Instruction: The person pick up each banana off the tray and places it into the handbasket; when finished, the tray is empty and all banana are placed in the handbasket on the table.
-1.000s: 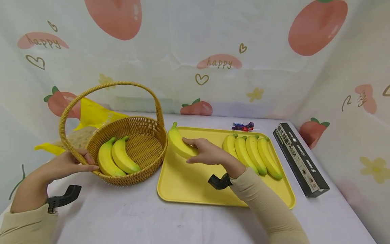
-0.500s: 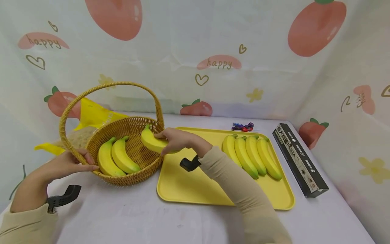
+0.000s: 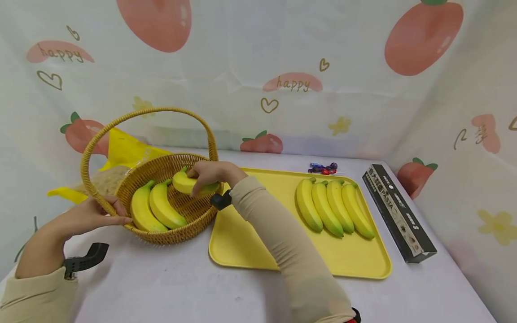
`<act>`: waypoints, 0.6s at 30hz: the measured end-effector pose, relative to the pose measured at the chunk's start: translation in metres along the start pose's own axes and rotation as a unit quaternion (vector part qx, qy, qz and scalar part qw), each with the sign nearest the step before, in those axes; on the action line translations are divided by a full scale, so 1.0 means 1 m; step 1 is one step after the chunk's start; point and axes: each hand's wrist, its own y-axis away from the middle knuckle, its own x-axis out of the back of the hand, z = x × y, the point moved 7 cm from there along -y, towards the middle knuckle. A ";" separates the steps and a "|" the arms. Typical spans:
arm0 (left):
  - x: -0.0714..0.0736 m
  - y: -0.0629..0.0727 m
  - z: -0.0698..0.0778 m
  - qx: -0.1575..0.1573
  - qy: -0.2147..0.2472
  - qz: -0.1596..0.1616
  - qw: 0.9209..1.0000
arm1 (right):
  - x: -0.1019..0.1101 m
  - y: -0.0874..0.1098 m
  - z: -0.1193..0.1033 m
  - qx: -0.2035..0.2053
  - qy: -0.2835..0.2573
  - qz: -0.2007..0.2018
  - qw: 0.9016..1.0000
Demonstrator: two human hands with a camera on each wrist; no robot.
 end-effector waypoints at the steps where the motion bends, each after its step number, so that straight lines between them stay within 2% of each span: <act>1: 0.000 0.000 0.000 0.002 -0.001 -0.001 1.000 | -0.001 -0.003 0.001 -0.004 -0.005 -0.002 1.000; 3: 0.000 -0.001 0.000 0.004 -0.003 -0.002 1.000 | -0.004 -0.009 0.004 -0.025 -0.007 -0.006 1.000; 10: -0.001 0.000 -0.001 0.003 -0.002 -0.001 1.000 | -0.023 -0.029 0.008 -0.094 0.045 -0.066 0.992; 12: -0.001 0.000 0.000 0.000 0.000 -0.001 1.000 | -0.024 -0.031 0.008 -0.111 0.039 -0.069 0.991; 18: -0.001 -0.001 -0.001 -0.006 0.000 -0.001 1.000 | -0.026 -0.032 0.007 -0.126 0.001 -0.079 0.989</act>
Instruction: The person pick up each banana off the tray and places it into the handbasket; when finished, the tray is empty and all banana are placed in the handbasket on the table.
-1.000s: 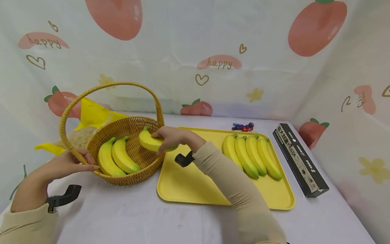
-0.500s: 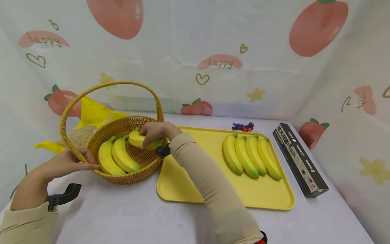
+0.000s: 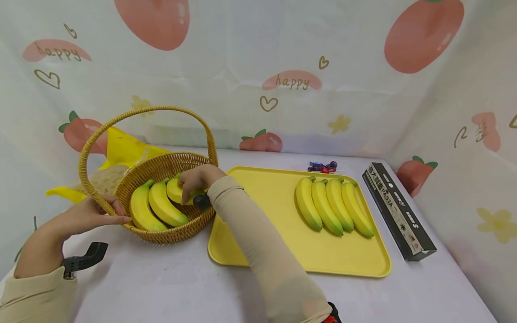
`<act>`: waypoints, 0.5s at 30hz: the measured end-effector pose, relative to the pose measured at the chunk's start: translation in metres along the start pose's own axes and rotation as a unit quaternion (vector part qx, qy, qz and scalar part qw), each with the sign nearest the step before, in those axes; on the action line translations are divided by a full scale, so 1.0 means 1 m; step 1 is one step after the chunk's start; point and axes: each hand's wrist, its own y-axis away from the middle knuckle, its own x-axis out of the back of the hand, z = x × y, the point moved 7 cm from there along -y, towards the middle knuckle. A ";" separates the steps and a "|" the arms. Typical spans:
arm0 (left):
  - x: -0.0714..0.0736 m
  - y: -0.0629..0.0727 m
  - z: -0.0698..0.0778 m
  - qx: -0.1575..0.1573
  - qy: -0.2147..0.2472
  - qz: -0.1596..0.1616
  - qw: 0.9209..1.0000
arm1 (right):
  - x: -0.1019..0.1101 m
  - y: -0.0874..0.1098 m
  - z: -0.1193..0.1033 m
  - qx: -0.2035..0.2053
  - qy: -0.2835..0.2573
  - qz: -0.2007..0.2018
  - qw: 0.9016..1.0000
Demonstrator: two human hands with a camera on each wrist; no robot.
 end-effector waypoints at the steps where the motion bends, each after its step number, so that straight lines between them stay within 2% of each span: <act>1: 0.000 0.000 0.000 0.000 -0.001 0.000 1.000 | 0.000 0.000 0.000 -0.002 -0.006 -0.001 1.000; 10: 0.000 0.000 0.001 0.002 0.003 0.002 1.000 | -0.008 -0.006 0.006 -0.018 -0.110 -0.022 0.994; 15: -0.001 0.000 0.002 -0.006 0.004 0.007 1.000 | -0.007 -0.005 0.008 -0.006 -0.120 -0.019 0.993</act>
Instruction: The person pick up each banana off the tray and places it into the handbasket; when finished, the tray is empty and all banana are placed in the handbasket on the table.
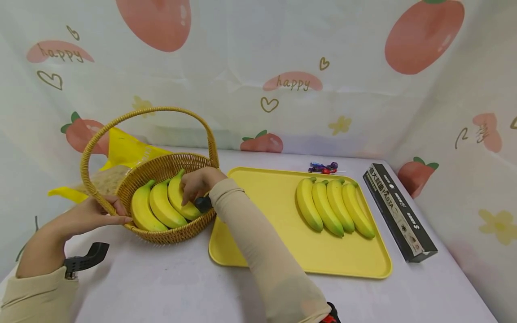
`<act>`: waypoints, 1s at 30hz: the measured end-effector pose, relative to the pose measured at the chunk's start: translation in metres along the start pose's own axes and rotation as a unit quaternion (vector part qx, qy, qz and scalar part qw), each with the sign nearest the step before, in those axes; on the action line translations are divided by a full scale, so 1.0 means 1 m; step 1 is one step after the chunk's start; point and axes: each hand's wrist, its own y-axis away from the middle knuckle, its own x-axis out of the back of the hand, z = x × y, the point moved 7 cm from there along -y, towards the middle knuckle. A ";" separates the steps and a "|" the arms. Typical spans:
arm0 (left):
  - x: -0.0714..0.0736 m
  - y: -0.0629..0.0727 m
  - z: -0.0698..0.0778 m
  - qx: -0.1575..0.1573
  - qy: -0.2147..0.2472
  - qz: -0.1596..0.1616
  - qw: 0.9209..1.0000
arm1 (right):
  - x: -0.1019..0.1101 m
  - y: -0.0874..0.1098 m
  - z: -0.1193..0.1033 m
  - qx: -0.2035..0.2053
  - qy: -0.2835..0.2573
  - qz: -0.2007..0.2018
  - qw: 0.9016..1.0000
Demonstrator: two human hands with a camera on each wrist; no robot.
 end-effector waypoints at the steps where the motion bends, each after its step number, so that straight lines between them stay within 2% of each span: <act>1: 0.000 0.000 0.000 -0.001 0.001 0.001 1.000 | 0.001 0.000 0.001 0.000 -0.004 0.003 1.000; 6: 0.000 0.001 0.000 -0.007 0.003 0.004 1.000 | 0.006 0.006 0.002 0.012 -0.028 0.023 0.999; 12: 0.000 0.001 0.001 -0.008 0.007 0.002 1.000 | 0.009 0.017 0.000 0.044 -0.043 0.038 0.997; 16: 0.000 0.001 0.001 -0.005 0.004 0.003 1.000 | 0.010 0.028 -0.006 0.090 -0.022 0.058 0.994; 21: 0.000 0.002 -0.001 0.005 0.003 0.001 1.000 | 0.012 0.045 -0.012 0.149 0.018 0.096 0.984; 30: 0.000 0.001 -0.001 0.006 0.002 0.000 1.000 | 0.010 0.080 -0.006 0.208 -0.050 0.111 0.971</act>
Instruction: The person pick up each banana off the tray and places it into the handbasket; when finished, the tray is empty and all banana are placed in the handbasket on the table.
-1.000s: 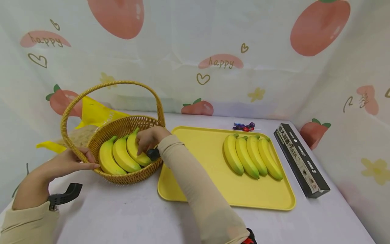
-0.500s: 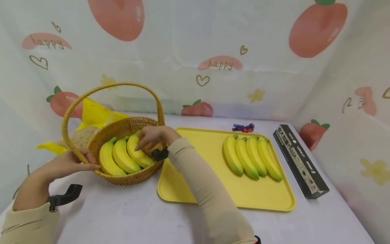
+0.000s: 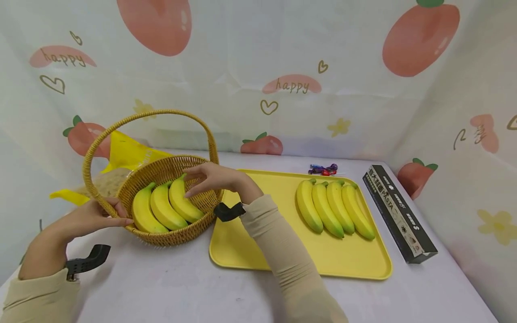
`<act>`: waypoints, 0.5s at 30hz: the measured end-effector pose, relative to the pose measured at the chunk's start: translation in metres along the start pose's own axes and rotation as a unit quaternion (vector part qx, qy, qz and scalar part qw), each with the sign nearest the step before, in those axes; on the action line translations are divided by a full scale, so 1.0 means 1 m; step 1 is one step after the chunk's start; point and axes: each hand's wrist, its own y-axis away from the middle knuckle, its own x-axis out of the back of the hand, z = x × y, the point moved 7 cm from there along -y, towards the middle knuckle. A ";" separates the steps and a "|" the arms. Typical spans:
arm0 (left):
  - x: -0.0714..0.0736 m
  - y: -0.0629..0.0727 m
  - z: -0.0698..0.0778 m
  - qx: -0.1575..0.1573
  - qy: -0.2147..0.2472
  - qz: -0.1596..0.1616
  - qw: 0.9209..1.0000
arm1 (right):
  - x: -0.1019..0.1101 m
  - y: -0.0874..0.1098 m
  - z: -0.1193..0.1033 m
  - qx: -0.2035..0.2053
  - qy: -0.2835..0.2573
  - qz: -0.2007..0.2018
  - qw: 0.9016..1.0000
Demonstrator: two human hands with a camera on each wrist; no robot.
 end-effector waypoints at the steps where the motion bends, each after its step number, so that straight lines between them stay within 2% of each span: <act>1: 0.000 0.000 0.000 0.000 0.000 -0.001 1.000 | 0.001 0.004 0.000 0.005 -0.001 0.002 1.000; 8: -0.001 0.000 0.002 -0.006 0.004 0.000 1.000 | 0.009 0.037 0.004 0.053 0.019 0.035 0.998; 11: 0.000 0.000 0.002 -0.002 0.000 0.002 1.000 | 0.015 0.051 0.009 0.070 0.007 0.059 0.996; 15: 0.000 0.001 0.002 0.007 -0.002 0.000 1.000 | 0.025 0.072 0.016 0.082 -0.018 0.125 0.989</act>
